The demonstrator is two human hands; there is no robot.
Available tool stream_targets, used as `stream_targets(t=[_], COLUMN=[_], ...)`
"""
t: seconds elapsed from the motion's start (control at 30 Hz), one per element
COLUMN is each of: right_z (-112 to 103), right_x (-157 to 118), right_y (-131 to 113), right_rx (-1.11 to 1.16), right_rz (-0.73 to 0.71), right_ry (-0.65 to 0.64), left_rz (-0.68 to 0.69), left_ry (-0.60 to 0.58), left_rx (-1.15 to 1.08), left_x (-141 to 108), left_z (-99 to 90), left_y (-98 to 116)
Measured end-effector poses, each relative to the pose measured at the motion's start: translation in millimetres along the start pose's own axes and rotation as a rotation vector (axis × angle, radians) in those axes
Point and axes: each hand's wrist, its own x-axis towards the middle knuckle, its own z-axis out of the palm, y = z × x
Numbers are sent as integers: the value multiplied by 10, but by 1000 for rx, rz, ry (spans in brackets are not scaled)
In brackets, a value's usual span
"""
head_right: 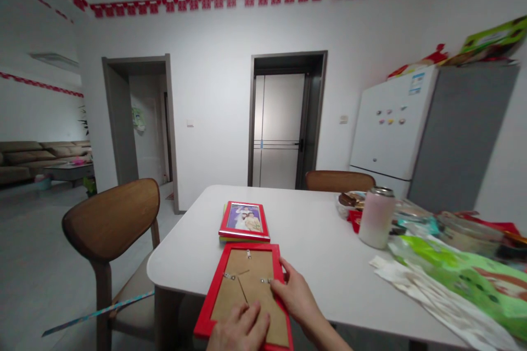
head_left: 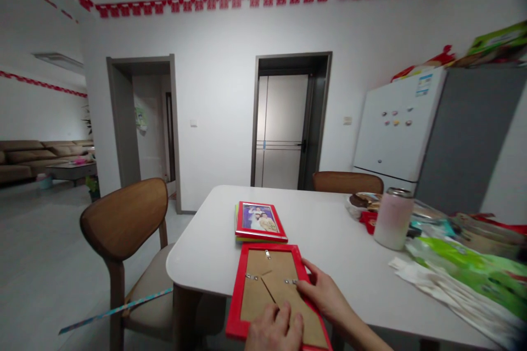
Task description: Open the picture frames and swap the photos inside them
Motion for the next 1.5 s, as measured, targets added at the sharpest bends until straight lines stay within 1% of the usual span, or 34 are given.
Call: stream_targets(t=[0.07,0.17,0.27,0.37,0.47,0.53,0.63,0.83,0.9,0.97,1.0,1.03,1.07,1.13,1.17,1.23,1.33,1.5], right_z=[-2,16,36,39,45,64,101,129,187,313,401,500,602,793,868,958,943,727], right_x=[115,191,193,182,188,202,225,240,235,229,228,232,241,277,303,364,461,612], right_y=[107,171,151,104,68,56,45,-23,-65,-110,-132,-152,-170,-193,-197,-187,-145,-60], right_rx=[-274,-580,-796,-909,-940,-965,-1015,-1097,-1108,-1072,-1027,-973,-925,-885,-890,-913,-929,-958], right_rz=[-73,-135,-196,-245,-260,-244,-200,-139,-160,-283,-365,-437,-479,-479,-458,-425,-413,-368], right_ry=[52,64,58,51,14,24,49,58,86,108,88,41,-21,-122,-139,-120,-69,35], left_rz=[2,-9,-55,-90,-244,-326,-343,-350,-372,-388,-390,-385,-379,-369,-365,-364,-372,-380], left_ry=[-29,-141,-300,-401,-442,-468,-487,-474,-454,-432,-423,-417,-407,-388,-383,-385,-395,-417], left_rx=[13,-17,-123,-311,-384,-394,-467,-550,-561,-564,-563,-564,-568,-586,-596,-608,-606,-588], left_x=[17,88,141,102,0,-53,-65,-40,-50,-58,-58,-55,-49,-32,-24,-16,-38,-111], left_z=[61,26,-104,-231,-304,-329,-366,-456,-462,-461,-462,-467,-475,-500,-512,-525,-495,-395], left_y=[38,93,80,-88,-361,-514,-618,-596,-589,-585,-581,-576,-571,-559,-555,-553,-573,-627])
